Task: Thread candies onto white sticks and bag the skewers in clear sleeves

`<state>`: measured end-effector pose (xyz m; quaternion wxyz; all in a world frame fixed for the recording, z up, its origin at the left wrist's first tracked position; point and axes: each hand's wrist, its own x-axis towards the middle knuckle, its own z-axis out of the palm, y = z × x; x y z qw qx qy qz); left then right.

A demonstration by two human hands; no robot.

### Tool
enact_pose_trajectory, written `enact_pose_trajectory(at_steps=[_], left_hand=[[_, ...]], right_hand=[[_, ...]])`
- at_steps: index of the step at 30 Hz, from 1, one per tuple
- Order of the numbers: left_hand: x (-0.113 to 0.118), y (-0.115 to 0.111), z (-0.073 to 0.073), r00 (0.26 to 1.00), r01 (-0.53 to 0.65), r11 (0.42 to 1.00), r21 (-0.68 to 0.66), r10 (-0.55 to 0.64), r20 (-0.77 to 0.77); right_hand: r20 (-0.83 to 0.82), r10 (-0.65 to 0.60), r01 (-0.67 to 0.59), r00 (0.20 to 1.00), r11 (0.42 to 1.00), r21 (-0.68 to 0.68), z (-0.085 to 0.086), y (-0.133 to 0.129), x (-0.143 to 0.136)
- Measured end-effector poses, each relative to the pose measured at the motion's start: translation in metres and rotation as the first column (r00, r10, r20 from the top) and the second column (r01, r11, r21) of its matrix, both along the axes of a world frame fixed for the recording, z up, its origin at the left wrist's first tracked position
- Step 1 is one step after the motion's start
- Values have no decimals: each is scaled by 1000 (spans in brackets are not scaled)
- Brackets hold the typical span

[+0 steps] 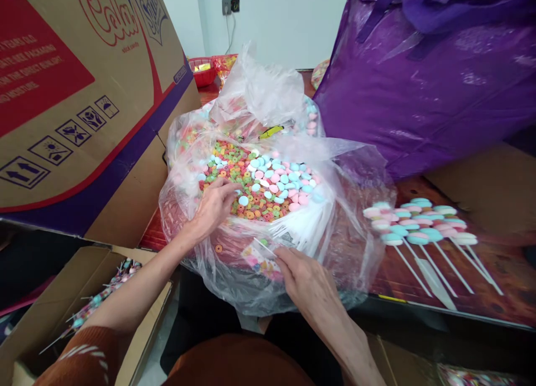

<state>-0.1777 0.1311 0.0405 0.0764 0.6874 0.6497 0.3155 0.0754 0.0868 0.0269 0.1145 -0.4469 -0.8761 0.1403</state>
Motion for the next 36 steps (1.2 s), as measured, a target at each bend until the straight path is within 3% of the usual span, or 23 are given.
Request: enact_pose_trajectory(at_steps=[5,10,14,19,23,26,28,29,30,32,34,36], left_hand=[[17,1,-13,987,-29,1000,5,29,-158],[26,4,-26,982,-14,999,-41,6,-188],[25,6,-20,979,-2,995,-103,-20,-205],[27,17,-6,937,-13,965,-263,-80,-340],[28,22,-4,926,19,964,-264,-117,-358],[23,20,-4,978,49,975,-217,-92,-189],[20,15,-5,997,57,981,-187,-47,58],[19,11,-6,973,68,980,-190,-23,228],[19,7,-7,914,90,975,-201,-1,406],[21,-2,-11,721,148,966,-213,42,691],[25,-12,-15,562,159,970,-186,66,824],[31,-20,-18,500,114,979,-168,90,861]], right_hand=[[-66,19,-20,998,1000,-12,-5,-4,-6],[-119,24,-31,993,998,-56,-8,-7,-7],[-245,-17,-4,969,996,-85,-7,-6,-3],[-458,-107,51,883,990,-134,-3,-3,-10],[-539,-204,88,817,969,-233,-2,-2,-18],[-584,-280,97,762,941,-325,-5,-2,-22],[-615,-319,85,721,922,-378,-8,-2,-24],[-629,-332,77,703,915,-397,-8,-2,-26],[-639,-338,68,691,910,-408,-9,-2,-27],[-657,-337,54,675,910,-411,-9,-2,-30],[-668,-326,54,669,918,-394,-8,-2,-33],[-672,-312,56,672,926,-373,-7,-1,-36]])
